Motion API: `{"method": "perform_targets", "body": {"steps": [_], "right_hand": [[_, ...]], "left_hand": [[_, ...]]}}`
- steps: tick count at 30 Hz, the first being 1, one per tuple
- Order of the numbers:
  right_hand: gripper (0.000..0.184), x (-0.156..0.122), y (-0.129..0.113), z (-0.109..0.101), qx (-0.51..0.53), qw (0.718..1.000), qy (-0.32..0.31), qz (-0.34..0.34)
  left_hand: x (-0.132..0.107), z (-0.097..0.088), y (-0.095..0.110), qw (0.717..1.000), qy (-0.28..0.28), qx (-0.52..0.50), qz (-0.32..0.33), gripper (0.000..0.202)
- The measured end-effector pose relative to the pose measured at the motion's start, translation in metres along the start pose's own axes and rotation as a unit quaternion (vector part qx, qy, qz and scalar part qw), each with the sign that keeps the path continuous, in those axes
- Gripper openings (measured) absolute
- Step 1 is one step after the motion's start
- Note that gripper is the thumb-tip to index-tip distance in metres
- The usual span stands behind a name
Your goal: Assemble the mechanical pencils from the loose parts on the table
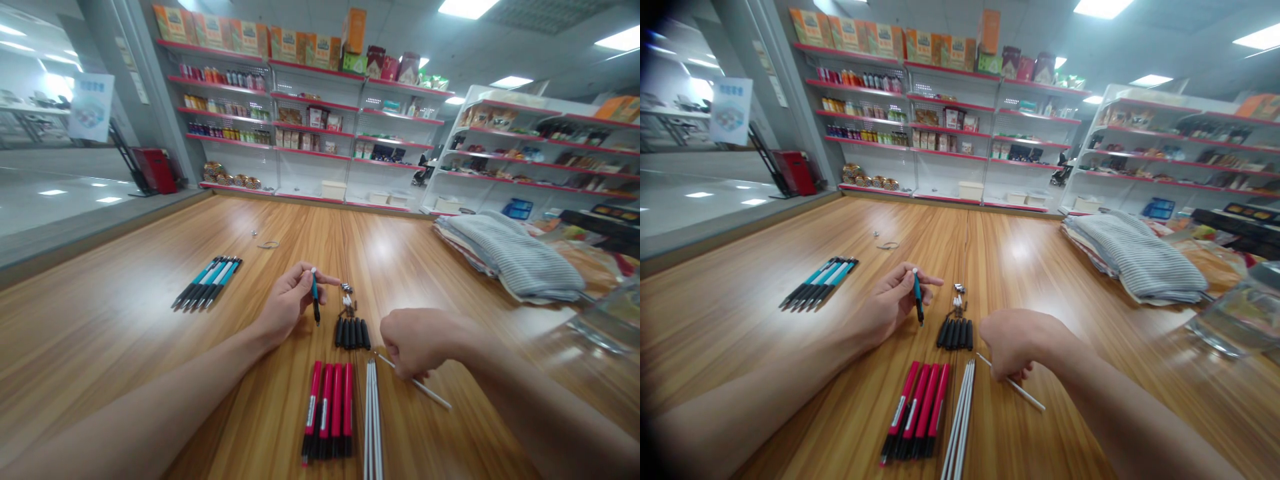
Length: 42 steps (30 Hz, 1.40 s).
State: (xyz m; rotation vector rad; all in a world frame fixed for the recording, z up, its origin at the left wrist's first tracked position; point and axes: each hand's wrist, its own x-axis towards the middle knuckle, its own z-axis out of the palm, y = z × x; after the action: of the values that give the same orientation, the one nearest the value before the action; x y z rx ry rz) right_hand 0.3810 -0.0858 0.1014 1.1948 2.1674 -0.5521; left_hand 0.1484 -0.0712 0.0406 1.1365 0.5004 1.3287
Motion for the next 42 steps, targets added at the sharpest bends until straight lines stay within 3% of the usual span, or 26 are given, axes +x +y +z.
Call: {"method": "perform_targets", "body": {"steps": [4,8,11,14,17,19,26,31,37,42], "right_hand": [[0.013,-0.003,0.005,-0.005,-0.036,0.995,0.085,0.026],[0.01,-0.012,0.001,-0.021,-0.016,0.954,0.298,-0.023],[0.013,-0.013,-0.011,-0.027,0.102,0.871,0.471,-0.098],[0.01,-0.005,-0.027,-0.021,0.238,0.746,0.599,-0.168],[0.007,0.008,-0.039,-0.008,0.298,0.644,0.67,-0.218],[0.005,0.016,-0.043,0.0,0.305,0.618,0.689,-0.225],[0.004,0.029,-0.04,0.008,0.314,0.625,0.68,-0.22],[0.01,0.034,-0.04,0.006,0.396,0.604,0.649,-0.238],[0.009,0.039,-0.04,0.014,0.415,0.606,0.623,-0.269],[0.009,0.046,-0.038,0.025,0.368,0.624,0.639,-0.26]], "left_hand": [[0.0,0.003,0.001,1.0,0.009,-0.026,-0.012,0.014],[-0.002,0.007,0.0,0.999,-0.007,-0.033,-0.037,0.016],[-0.004,0.009,0.0,0.997,-0.022,-0.023,-0.073,0.019],[-0.006,0.009,0.001,0.996,-0.034,0.008,-0.087,0.022],[-0.008,0.009,0.002,0.994,-0.051,0.044,-0.082,0.023],[-0.008,0.009,0.002,0.992,-0.065,0.062,-0.085,0.025],[-0.009,0.01,0.001,0.988,-0.099,0.095,-0.074,0.028],[-0.01,0.012,0.003,0.981,-0.114,0.141,-0.074,0.033],[-0.013,0.015,0.006,0.935,-0.147,0.321,0.02,0.029],[-0.013,0.016,0.007,0.941,-0.144,0.305,0.031,0.03]]}}
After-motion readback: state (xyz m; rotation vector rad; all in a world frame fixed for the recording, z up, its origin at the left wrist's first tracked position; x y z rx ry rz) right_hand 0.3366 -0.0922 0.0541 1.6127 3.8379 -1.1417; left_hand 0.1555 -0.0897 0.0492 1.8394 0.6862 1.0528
